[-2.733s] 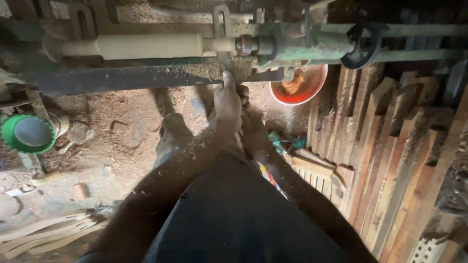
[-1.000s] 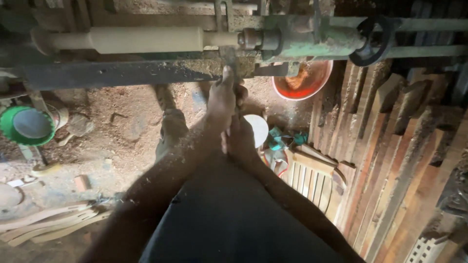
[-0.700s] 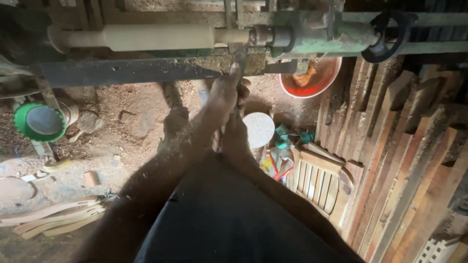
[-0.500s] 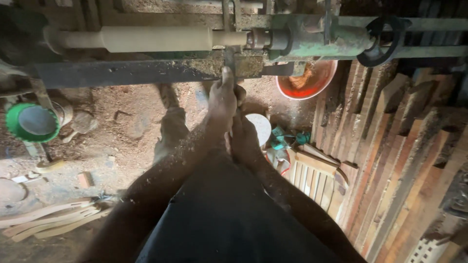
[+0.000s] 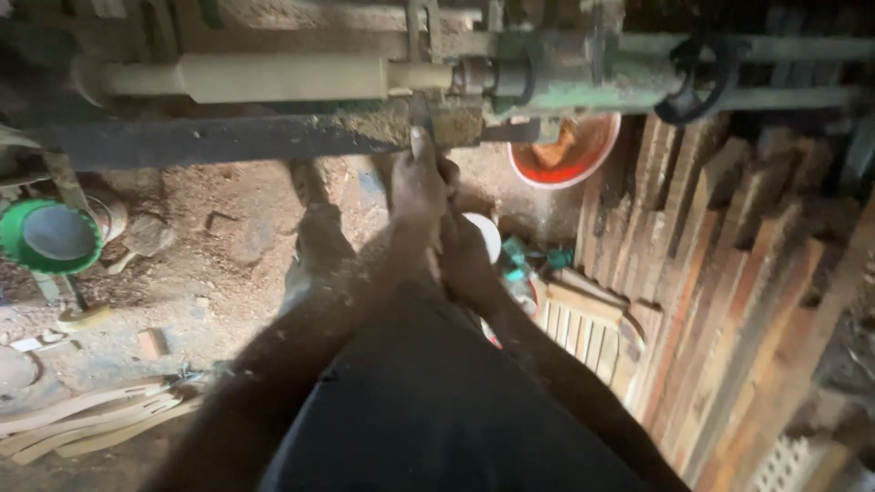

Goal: Using a lathe and chisels to shape a piece of wood into a handle or spindle.

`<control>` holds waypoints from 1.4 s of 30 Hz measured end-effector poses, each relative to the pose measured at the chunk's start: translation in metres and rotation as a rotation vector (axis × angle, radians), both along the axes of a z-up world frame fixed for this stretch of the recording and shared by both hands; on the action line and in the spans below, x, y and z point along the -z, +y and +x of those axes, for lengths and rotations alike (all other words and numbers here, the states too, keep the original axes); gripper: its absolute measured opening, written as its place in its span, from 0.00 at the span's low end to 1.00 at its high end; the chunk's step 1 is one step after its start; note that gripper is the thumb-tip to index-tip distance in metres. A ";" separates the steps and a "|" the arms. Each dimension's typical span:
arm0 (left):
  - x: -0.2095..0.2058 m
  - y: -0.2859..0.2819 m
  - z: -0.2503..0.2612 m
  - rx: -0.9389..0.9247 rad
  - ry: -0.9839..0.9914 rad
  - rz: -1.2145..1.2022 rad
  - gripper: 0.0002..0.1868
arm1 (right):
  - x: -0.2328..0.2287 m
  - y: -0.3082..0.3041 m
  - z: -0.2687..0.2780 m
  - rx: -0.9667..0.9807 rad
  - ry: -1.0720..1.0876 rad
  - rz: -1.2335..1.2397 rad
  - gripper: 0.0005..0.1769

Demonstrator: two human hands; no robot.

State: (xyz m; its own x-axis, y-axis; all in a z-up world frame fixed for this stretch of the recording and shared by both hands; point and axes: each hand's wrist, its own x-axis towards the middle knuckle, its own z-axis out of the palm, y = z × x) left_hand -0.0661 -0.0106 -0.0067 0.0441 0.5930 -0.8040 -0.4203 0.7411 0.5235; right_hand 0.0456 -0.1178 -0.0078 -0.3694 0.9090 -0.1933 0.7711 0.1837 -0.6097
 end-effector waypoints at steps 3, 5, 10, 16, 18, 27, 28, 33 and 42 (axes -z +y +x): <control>-0.017 0.015 -0.019 0.108 0.038 -0.100 0.32 | 0.024 -0.008 -0.025 0.172 0.055 -0.034 0.40; -0.020 0.017 -0.028 0.170 0.009 -0.119 0.33 | 0.018 -0.008 -0.047 0.234 0.066 0.019 0.42; -0.038 0.035 -0.052 0.359 -0.056 -0.272 0.32 | -0.018 0.010 -0.102 0.573 0.195 -0.363 0.20; -0.004 0.009 -0.026 0.256 0.008 -0.104 0.35 | 0.004 0.001 -0.051 0.394 0.202 -0.095 0.29; -0.003 0.003 -0.013 0.236 0.069 -0.096 0.38 | 0.007 0.000 -0.027 0.210 0.167 0.070 0.35; -0.018 0.010 0.031 -0.250 -0.006 0.009 0.26 | -0.065 0.069 0.018 0.584 0.325 -0.952 0.18; -0.016 0.009 0.035 -0.297 -0.044 0.043 0.26 | -0.048 0.068 0.032 0.520 0.318 -0.948 0.21; -0.017 0.009 0.039 -0.378 -0.066 0.020 0.25 | -0.031 0.060 0.064 0.463 0.497 -0.960 0.32; 0.018 -0.004 0.009 -0.033 0.070 0.063 0.43 | 0.001 0.009 0.005 0.226 0.153 -0.185 0.38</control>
State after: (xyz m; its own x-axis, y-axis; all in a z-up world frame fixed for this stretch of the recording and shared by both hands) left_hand -0.0576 -0.0150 -0.0249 -0.0314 0.6424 -0.7657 -0.4051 0.6922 0.5973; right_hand 0.0504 -0.1091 -0.0084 -0.1997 0.9261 -0.3202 0.6764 -0.1061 -0.7288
